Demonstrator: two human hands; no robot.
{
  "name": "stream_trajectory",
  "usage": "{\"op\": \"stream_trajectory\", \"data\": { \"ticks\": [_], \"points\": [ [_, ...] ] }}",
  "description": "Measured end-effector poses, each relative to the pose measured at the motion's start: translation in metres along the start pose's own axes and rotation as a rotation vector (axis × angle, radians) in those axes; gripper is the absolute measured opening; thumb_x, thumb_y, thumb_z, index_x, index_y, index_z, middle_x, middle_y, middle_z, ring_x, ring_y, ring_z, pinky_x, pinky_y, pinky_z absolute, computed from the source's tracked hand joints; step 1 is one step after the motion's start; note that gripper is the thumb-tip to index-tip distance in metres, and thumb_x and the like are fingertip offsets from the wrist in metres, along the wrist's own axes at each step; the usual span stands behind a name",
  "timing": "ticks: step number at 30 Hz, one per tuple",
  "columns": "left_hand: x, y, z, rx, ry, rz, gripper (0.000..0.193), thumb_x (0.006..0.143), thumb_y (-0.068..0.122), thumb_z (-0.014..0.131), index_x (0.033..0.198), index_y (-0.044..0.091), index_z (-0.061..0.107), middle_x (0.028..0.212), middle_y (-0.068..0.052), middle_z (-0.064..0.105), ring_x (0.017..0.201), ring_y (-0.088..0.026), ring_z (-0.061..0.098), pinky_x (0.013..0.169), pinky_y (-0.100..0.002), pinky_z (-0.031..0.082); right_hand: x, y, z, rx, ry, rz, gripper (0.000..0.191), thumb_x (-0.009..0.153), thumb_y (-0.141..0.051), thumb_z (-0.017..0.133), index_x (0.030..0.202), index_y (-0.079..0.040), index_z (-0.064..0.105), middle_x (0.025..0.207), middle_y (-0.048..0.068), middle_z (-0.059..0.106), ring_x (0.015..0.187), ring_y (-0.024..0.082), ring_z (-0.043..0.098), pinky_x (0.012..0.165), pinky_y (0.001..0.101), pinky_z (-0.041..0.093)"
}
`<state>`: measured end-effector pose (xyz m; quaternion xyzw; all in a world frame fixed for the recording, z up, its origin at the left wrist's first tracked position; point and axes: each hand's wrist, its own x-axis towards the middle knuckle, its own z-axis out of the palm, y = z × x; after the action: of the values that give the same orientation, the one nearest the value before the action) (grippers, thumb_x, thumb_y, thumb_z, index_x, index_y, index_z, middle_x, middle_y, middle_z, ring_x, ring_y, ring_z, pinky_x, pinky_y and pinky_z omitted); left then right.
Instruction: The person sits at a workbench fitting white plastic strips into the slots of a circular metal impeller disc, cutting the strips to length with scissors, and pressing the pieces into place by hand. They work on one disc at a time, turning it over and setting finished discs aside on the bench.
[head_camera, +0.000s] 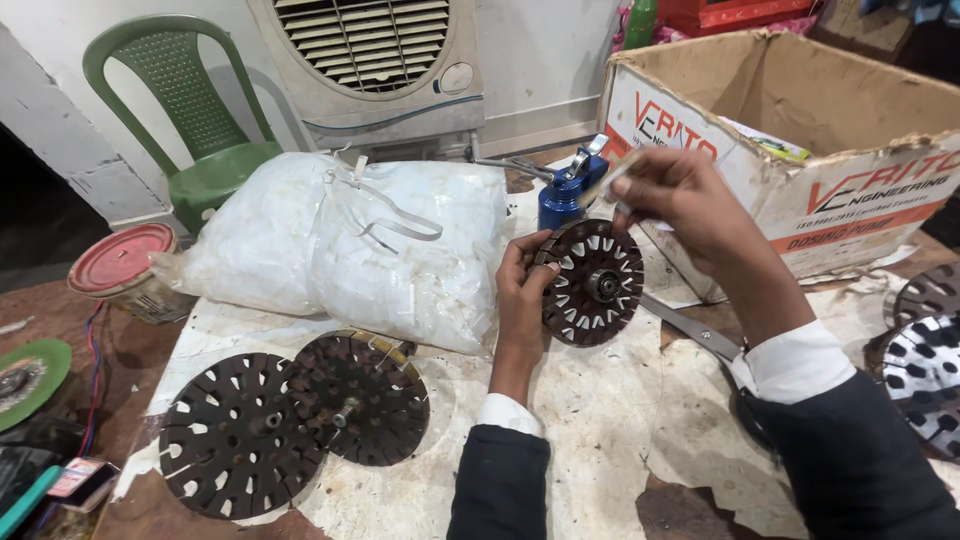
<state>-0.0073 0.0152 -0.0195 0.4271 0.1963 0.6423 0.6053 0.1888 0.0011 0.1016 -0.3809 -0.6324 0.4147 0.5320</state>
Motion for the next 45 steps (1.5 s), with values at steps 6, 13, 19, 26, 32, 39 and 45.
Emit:
{"op": "stream_trajectory", "data": {
  "ticks": [6, 13, 19, 26, 32, 39, 45],
  "points": [
    [-0.003, 0.009, 0.007, 0.019, -0.014, 0.033, 0.035, 0.093, 0.005, 0.058, 0.127, 0.0, 0.06, 0.117, -0.009, 0.066, 0.105, -0.015, 0.063, 0.093, -0.028, 0.052, 0.002, 0.019, 0.017, 0.031, -0.25, 0.319, 0.012, 0.094, -0.009, 0.068, 0.097, 0.001, 0.073, 0.084, 0.005, 0.071, 0.069, 0.01, 0.065, 0.067, 0.0265, 0.055],
    [-0.005, 0.01, 0.004, -0.109, -0.107, 0.087, 0.036, 0.104, 0.029, 0.062, 0.122, -0.001, 0.066, 0.124, -0.01, 0.067, 0.106, -0.016, 0.064, 0.093, -0.03, 0.053, 0.003, 0.033, 0.029, 0.003, -0.318, 0.376, 0.013, 0.092, -0.012, 0.07, 0.096, 0.0, 0.073, 0.079, 0.002, 0.069, 0.066, 0.012, 0.066, 0.064, 0.0266, 0.055],
    [-0.004, 0.008, -0.001, 0.013, -0.102, 0.143, 0.02, 0.096, 0.02, 0.071, 0.106, 0.003, 0.068, 0.136, -0.012, 0.064, 0.109, -0.012, 0.063, 0.099, -0.031, 0.05, 0.005, 0.034, 0.031, -0.045, -0.293, 0.386, 0.017, 0.091, -0.011, 0.073, 0.099, 0.004, 0.074, 0.081, 0.006, 0.072, 0.067, 0.013, 0.068, 0.063, 0.0268, 0.056],
    [-0.003, 0.008, -0.001, -0.035, -0.08, 0.085, 0.015, 0.095, 0.018, 0.069, 0.09, 0.005, 0.065, 0.139, -0.016, 0.064, 0.106, -0.014, 0.063, 0.097, -0.032, 0.05, 0.005, 0.033, 0.023, 0.038, -0.306, 0.444, 0.026, 0.093, -0.007, 0.067, 0.113, 0.009, 0.072, 0.092, 0.014, 0.076, 0.076, 0.018, 0.073, 0.073, 0.0299, 0.061],
    [-0.003, 0.009, 0.001, -0.065, -0.071, 0.069, 0.016, 0.097, 0.02, 0.068, 0.095, 0.004, 0.067, 0.136, -0.015, 0.066, 0.109, -0.014, 0.063, 0.1, -0.032, 0.05, 0.002, 0.018, 0.013, 0.086, -0.341, 0.435, 0.035, 0.093, -0.003, 0.059, 0.126, 0.01, 0.064, 0.105, 0.02, 0.077, 0.096, 0.026, 0.077, 0.085, 0.0353, 0.061],
    [-0.003, 0.01, 0.002, -0.062, -0.05, 0.06, 0.014, 0.095, 0.017, 0.07, 0.098, 0.004, 0.07, 0.131, -0.016, 0.068, 0.108, -0.015, 0.065, 0.099, -0.032, 0.051, 0.002, 0.013, 0.02, -0.001, -0.298, 0.406, 0.034, 0.093, -0.007, 0.062, 0.124, 0.006, 0.065, 0.103, 0.014, 0.076, 0.093, 0.021, 0.075, 0.083, 0.0326, 0.061],
    [-0.004, 0.009, 0.002, 0.003, -0.05, 0.095, 0.018, 0.094, 0.021, 0.075, 0.09, 0.005, 0.068, 0.128, -0.013, 0.07, 0.104, -0.013, 0.065, 0.094, -0.031, 0.052, -0.003, 0.012, 0.046, -0.194, -0.259, 0.29, 0.034, 0.091, -0.015, 0.074, 0.118, 0.006, 0.069, 0.093, 0.009, 0.071, 0.077, 0.013, 0.064, 0.069, 0.0269, 0.053]
  ]
}}
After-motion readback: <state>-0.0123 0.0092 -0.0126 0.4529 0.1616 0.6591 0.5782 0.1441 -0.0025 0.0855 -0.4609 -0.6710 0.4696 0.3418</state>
